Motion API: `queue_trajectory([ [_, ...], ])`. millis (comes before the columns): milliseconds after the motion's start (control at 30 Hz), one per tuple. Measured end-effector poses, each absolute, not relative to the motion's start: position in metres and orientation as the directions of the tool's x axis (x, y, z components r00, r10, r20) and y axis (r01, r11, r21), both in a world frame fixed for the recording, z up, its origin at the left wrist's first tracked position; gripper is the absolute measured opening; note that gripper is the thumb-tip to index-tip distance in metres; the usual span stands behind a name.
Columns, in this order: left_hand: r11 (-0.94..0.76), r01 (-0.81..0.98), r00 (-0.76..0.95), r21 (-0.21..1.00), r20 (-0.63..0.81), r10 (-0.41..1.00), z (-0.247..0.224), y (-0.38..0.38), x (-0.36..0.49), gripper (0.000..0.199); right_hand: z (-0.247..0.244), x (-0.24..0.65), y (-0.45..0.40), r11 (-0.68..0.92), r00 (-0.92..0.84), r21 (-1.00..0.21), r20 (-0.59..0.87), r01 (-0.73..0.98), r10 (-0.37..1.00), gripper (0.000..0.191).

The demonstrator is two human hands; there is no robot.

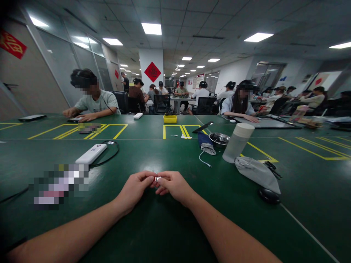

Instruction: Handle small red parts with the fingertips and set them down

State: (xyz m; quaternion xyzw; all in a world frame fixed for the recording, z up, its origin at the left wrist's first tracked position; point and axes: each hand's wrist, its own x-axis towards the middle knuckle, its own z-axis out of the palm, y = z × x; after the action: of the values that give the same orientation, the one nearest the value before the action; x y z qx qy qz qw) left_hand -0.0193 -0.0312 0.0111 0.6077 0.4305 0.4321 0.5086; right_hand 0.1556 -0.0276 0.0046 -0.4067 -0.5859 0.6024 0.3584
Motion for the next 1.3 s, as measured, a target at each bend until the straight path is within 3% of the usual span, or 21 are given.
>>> queue_trajectory([
  [200,-0.055,0.084,0.240,0.995,0.034,0.970,0.0116,-0.0314,-0.0180,0.020,0.0040,0.1560,-0.0275,-0.054,-0.412,-0.997,-0.070,0.050,0.908,0.035],
  [1300,-0.058,0.041,0.257,0.997,0.046,0.965,0.0063,-0.0298,-0.0175,0.017,0.0059,0.1562,-0.0286,-0.059,-0.426,-0.996,-0.079,0.061,0.901,0.033],
])
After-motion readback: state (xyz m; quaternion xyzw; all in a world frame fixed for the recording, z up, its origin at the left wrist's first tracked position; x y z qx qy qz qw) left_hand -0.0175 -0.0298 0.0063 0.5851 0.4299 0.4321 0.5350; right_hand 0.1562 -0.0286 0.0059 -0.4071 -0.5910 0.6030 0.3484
